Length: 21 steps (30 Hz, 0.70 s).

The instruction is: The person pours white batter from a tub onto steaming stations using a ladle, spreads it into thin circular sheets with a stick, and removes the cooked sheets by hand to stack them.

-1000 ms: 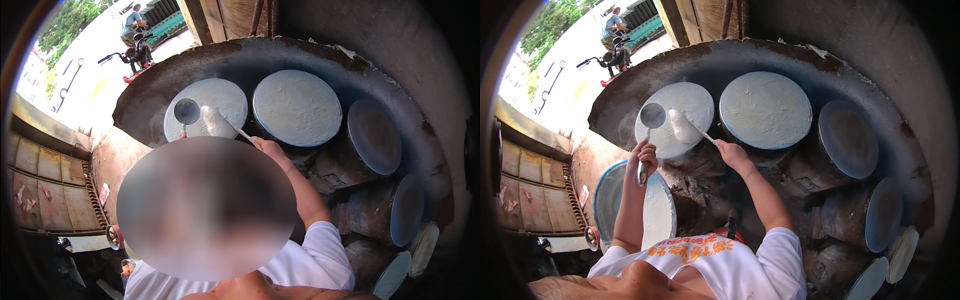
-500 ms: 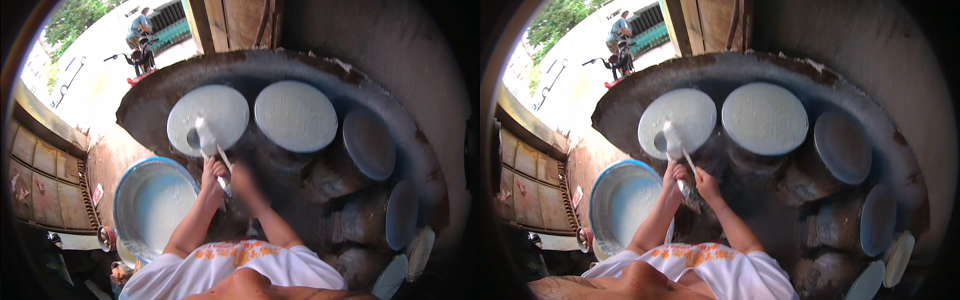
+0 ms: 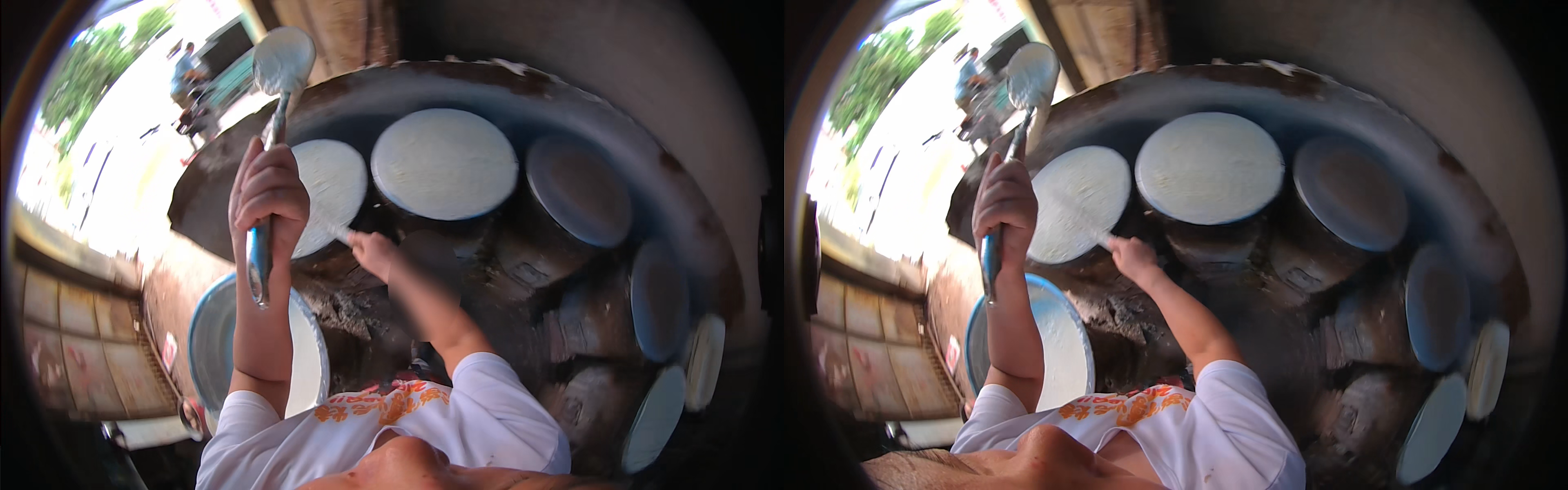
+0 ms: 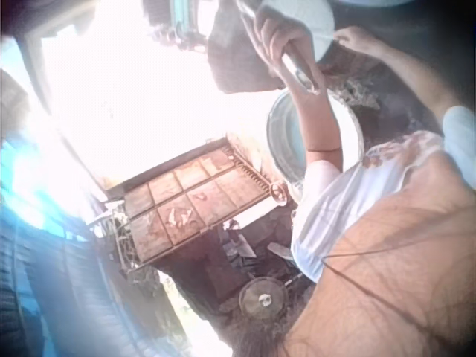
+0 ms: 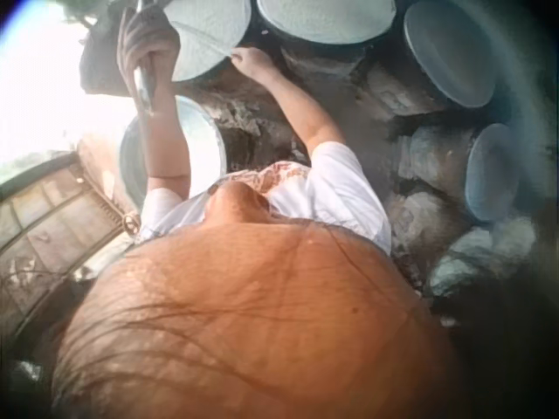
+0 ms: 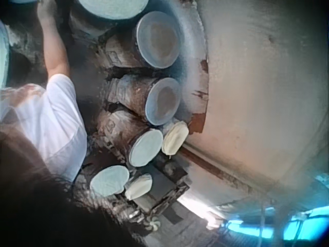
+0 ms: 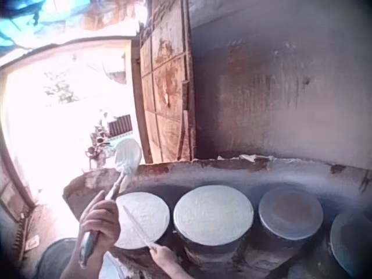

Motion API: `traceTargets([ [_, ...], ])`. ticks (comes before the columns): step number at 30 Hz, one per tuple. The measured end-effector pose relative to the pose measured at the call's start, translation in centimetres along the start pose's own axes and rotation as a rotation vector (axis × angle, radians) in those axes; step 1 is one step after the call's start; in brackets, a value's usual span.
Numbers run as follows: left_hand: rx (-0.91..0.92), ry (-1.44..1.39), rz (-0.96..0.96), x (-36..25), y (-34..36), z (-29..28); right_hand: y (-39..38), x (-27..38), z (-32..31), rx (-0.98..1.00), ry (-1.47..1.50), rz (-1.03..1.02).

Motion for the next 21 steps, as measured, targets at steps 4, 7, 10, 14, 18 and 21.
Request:
traceTargets([
  [4, -0.009, -0.144, -0.262, 7.7, 3.3, -0.7, -15.1, -2.5, -2.9, 0.307, 0.301, 0.033],
  [7, -0.010, -0.259, -0.465, 14.5, 7.8, -4.4, -24.6, -12.9, -14.9, -0.018, 0.485, 0.435],
  [10, -0.036, -0.224, -0.626, 21.0, 13.1, -11.5, -32.5, -19.1, -31.7, -0.580, 0.566, 0.701],
  [14, -0.189, -0.206, -0.824, 28.1, 17.1, -27.8, -36.7, -27.3, -39.4, -1.129, 0.800, 0.657],
  [18, -0.508, -0.072, -0.866, 32.0, 16.8, -40.5, -32.5, -33.0, -39.9, -1.214, 0.943, 0.662],
  [21, -0.597, 0.043, -0.914, 31.6, 18.3, -46.2, -29.9, -31.6, -39.6, -1.239, 0.933, 0.627],
])
Point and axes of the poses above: each hand's wrist, its own y-axis towards the middle knuckle, its own z-axis out of the palm, x = y × z, the point moved 9 cm from there along y, towards the middle knuckle, and after that the axes turned 8 degrees about z, right-handed, at the moved point
